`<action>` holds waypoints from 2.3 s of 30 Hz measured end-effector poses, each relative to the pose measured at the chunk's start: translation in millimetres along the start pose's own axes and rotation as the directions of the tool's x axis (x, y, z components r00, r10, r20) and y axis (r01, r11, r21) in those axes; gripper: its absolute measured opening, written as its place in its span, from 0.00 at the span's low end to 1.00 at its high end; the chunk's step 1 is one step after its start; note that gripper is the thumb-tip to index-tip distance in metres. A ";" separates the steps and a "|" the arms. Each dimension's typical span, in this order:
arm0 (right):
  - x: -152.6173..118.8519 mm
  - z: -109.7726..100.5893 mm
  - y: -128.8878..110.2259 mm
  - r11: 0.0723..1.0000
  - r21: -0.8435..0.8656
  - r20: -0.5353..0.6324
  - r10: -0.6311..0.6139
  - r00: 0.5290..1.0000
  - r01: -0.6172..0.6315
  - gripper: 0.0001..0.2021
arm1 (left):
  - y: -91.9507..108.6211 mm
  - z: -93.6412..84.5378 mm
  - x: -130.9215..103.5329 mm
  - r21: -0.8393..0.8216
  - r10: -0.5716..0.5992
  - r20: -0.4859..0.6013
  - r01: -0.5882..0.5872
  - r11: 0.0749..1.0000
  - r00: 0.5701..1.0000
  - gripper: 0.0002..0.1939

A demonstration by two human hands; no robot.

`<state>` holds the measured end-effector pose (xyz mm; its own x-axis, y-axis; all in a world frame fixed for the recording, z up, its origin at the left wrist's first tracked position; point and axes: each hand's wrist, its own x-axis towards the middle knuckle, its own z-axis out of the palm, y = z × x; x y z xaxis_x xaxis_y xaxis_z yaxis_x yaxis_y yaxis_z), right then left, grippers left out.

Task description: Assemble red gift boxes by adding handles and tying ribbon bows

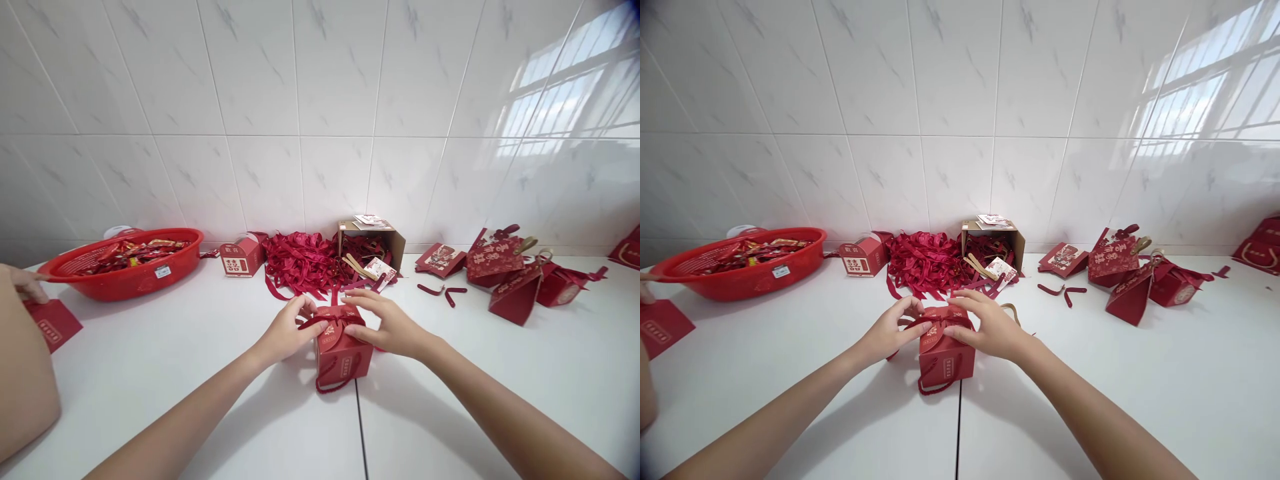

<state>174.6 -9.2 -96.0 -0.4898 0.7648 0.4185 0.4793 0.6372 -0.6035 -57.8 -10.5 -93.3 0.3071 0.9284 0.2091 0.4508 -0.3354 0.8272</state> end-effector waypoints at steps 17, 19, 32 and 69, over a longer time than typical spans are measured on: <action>-1.1 29.3 -3.9 0.975 0.155 -0.005 0.163 0.987 -0.161 0.21 | 0.1 0.8 4.5 0.030 -0.143 0.099 0.141 0.990 0.985 0.15; 0.1 30.5 -5.5 0.970 0.159 -0.007 0.187 0.982 -0.184 0.21 | 3.4 0.9 4.0 0.052 -0.132 0.133 0.126 0.991 0.982 0.15; -3.6 37.5 -6.2 0.970 0.128 -0.120 0.223 0.968 -0.207 0.26 | 6.2 13.9 8.6 0.021 0.011 0.109 -0.013 1.000 0.994 0.14; -9.5 27.8 -5.6 0.997 0.081 -0.123 0.021 0.992 -0.011 0.15 | 9.2 31.7 5.7 -0.084 0.073 -0.037 -0.076 0.994 0.997 0.14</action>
<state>156.3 -22.6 -115.5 -0.3868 0.7839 0.4858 0.4241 0.6189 -0.6611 -25.3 -13.4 -101.1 0.3077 0.9068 0.2881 0.3541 -0.3902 0.8499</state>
